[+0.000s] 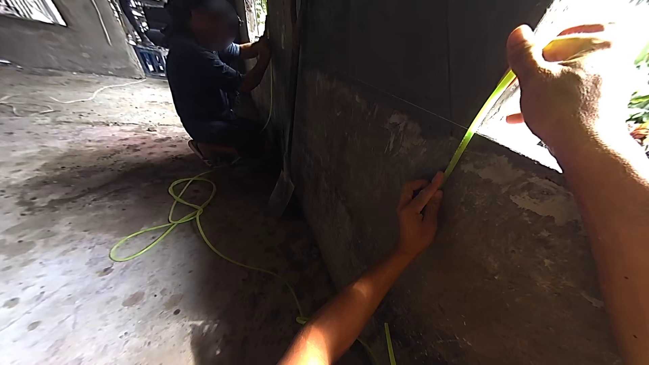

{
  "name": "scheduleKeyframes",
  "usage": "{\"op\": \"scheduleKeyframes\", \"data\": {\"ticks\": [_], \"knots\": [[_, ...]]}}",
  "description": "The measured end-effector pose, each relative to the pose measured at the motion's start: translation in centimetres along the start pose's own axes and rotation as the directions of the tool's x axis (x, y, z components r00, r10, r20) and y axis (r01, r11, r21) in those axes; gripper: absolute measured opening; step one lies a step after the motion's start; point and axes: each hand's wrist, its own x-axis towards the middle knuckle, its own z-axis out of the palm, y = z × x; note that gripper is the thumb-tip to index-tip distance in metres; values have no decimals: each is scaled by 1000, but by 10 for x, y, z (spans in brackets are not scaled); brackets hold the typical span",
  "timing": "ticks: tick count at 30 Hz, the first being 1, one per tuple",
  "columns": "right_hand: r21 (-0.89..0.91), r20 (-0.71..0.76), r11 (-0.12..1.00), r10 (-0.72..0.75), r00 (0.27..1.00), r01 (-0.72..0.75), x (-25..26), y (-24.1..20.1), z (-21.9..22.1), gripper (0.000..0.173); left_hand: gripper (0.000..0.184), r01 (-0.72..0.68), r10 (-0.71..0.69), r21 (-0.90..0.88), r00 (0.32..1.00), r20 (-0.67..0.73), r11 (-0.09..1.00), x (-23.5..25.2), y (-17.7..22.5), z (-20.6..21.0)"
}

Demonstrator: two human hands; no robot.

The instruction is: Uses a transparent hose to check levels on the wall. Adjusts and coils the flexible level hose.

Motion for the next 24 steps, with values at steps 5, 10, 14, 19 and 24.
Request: {"op": "scheduleKeyframes", "data": {"ticks": [5, 10, 14, 19, 24], "knots": [[-11, 4, 1000, -13, 1000, 13, 1, 2, 0, 60, 31, 5, -5, -17, 1000, 10, 1000, 0, 1, 0], [-18, 14, 1000, -11, 1000, 11, 1, 0, -1, 61, 31, 7, -7, -19, 1000, 11, 1000, 1, 1, -1], [-19, 13, 1000, -13, 1000, 13, 1, 0, -1, 61, 31, 3, -3, -17, 1000, 10, 1000, 1, 1, -1], [-16, 10, 1000, -18, 1000, 19, 2, 1, 0, 60, 30, 5, -5, -15, 1000, 10, 1000, 0, 0, 0], [-10, 12, 1000, -16, 1000, 16, 2, 1, 0, 61, 31, -5, 5, -18, 1000, 12, 1000, 0, 0, -1]]}}
